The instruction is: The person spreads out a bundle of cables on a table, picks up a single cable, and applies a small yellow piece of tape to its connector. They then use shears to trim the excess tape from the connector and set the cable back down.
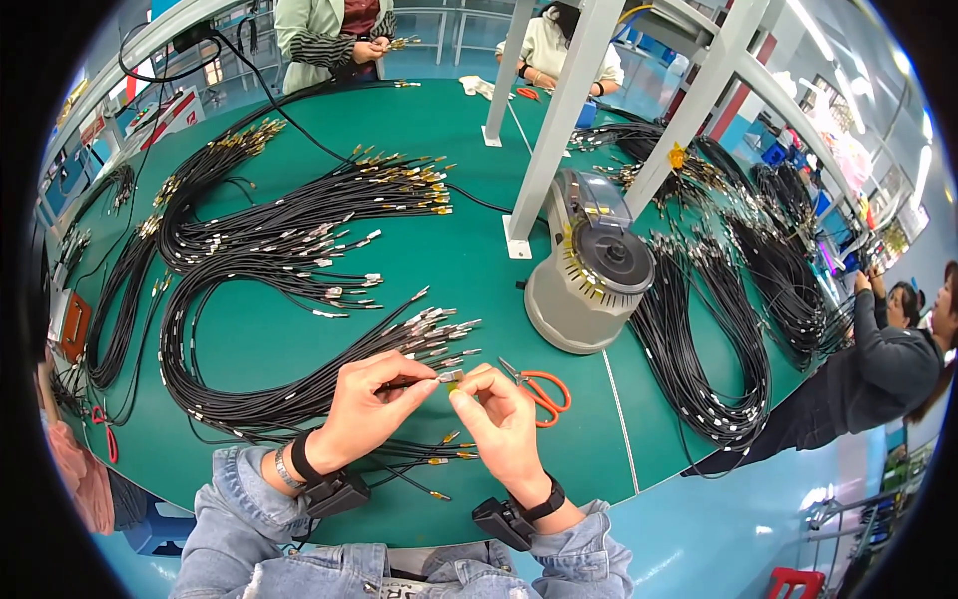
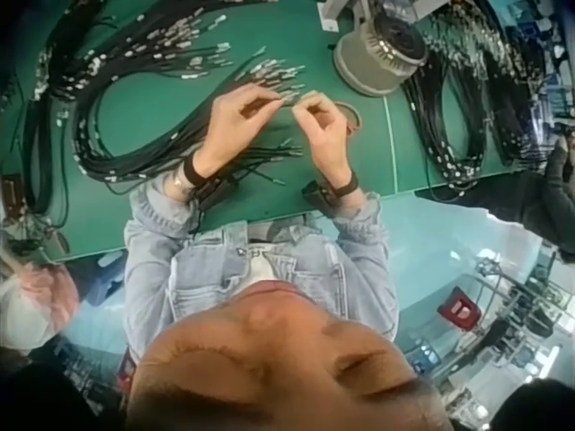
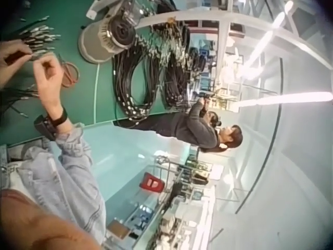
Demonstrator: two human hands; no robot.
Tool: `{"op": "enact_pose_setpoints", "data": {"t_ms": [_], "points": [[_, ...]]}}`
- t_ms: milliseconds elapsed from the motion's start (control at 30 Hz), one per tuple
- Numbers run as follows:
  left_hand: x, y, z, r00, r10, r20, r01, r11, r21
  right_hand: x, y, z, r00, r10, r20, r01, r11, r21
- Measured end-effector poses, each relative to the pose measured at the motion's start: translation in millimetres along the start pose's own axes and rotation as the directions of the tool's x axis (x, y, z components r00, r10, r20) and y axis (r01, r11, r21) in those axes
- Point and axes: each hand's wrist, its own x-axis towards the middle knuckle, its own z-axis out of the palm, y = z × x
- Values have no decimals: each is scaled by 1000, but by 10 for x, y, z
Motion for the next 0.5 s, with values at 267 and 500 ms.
{"op": "enact_pose_setpoints", "data": {"t_ms": [267,500], "points": [[-54,35,17,997,59,-53,-57,998,36,-20,1,64,1000,17,-12,-17,1000,-14],[-80,45,50,993,67,-98,-63,997,44,-21,53,82,999,-28,-16,28,999,-35]]}}
